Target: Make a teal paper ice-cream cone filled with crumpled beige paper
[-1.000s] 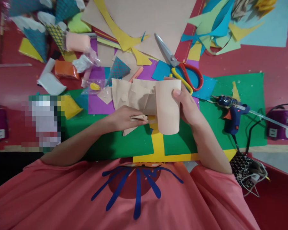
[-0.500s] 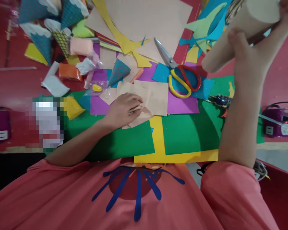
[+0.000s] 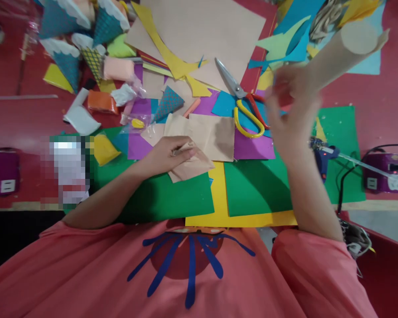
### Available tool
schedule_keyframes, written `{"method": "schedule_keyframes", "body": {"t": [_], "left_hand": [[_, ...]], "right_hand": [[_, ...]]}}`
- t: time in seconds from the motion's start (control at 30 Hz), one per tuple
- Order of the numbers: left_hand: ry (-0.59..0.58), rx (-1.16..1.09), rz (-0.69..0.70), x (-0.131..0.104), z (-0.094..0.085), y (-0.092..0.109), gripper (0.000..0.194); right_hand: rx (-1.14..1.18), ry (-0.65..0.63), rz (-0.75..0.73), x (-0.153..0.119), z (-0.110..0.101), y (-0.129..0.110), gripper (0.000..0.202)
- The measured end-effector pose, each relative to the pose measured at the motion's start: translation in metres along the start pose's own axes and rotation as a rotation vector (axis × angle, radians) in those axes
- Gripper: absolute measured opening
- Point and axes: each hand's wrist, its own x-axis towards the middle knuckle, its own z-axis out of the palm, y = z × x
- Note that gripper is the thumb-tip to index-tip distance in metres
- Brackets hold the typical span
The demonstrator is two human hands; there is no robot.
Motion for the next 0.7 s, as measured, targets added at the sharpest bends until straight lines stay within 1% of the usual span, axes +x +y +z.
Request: {"method": "schedule_keyframes", "body": {"t": [0.03, 0.07, 0.1, 0.17, 0.23, 0.3, 0.37, 0.43, 0.47, 0.5, 0.53, 0.57, 0.63, 0.7], "left_hand": [[-0.015, 0.033, -0.026, 0.001, 0.0, 0.0, 0.031], [0.004, 0.077, -0.064, 0.002, 0.001, -0.002, 0.031], [0.048, 0.121, -0.105, 0.004, 0.001, -0.004, 0.031], [0.135, 0.187, -0.174, 0.007, -0.001, -0.012, 0.029], [0.201, 0.23, -0.219, 0.011, -0.006, -0.023, 0.028], [0.272, 0.273, -0.251, 0.013, -0.014, -0.033, 0.029], [0.359, 0.291, -0.255, 0.014, -0.02, -0.038, 0.029], [0.431, 0.229, -0.209, 0.013, -0.022, -0.036, 0.028], [0.436, 0.158, -0.172, 0.011, -0.021, -0.032, 0.028], [0.408, 0.067, -0.133, 0.01, -0.019, -0.027, 0.028], [0.344, -0.044, -0.098, 0.008, -0.015, -0.022, 0.029], [0.273, -0.125, -0.085, 0.005, -0.01, -0.016, 0.031], [0.148, -0.188, -0.068, 0.001, 0.002, -0.007, 0.034], [0.101, -0.18, -0.05, -0.002, 0.013, -0.002, 0.035]], "right_hand": [[-0.141, -0.105, -0.126, -0.011, 0.019, -0.005, 0.025], [-0.15, -0.23, -0.165, -0.02, 0.036, -0.006, 0.021], [-0.147, -0.304, -0.178, -0.025, 0.05, -0.005, 0.021], [-0.16, -0.371, -0.207, -0.03, 0.068, 0.002, 0.023], [-0.166, -0.391, -0.237, -0.027, 0.074, 0.013, 0.026], [-0.165, -0.391, -0.269, -0.023, 0.073, 0.023, 0.028], [-0.15, -0.359, -0.286, -0.022, 0.071, 0.027, 0.029], [-0.121, -0.286, -0.275, -0.024, 0.069, 0.027, 0.023], [-0.09, -0.251, -0.257, -0.026, 0.069, 0.025, 0.019], [-0.039, -0.232, -0.236, -0.029, 0.069, 0.022, 0.017], [0.033, -0.238, -0.213, -0.032, 0.071, 0.019, 0.02], [0.12, -0.276, -0.189, -0.035, 0.072, 0.017, 0.024], [0.284, -0.393, -0.144, -0.041, 0.077, 0.012, 0.032], [0.358, -0.497, -0.116, -0.046, 0.081, 0.009, 0.047]]}}
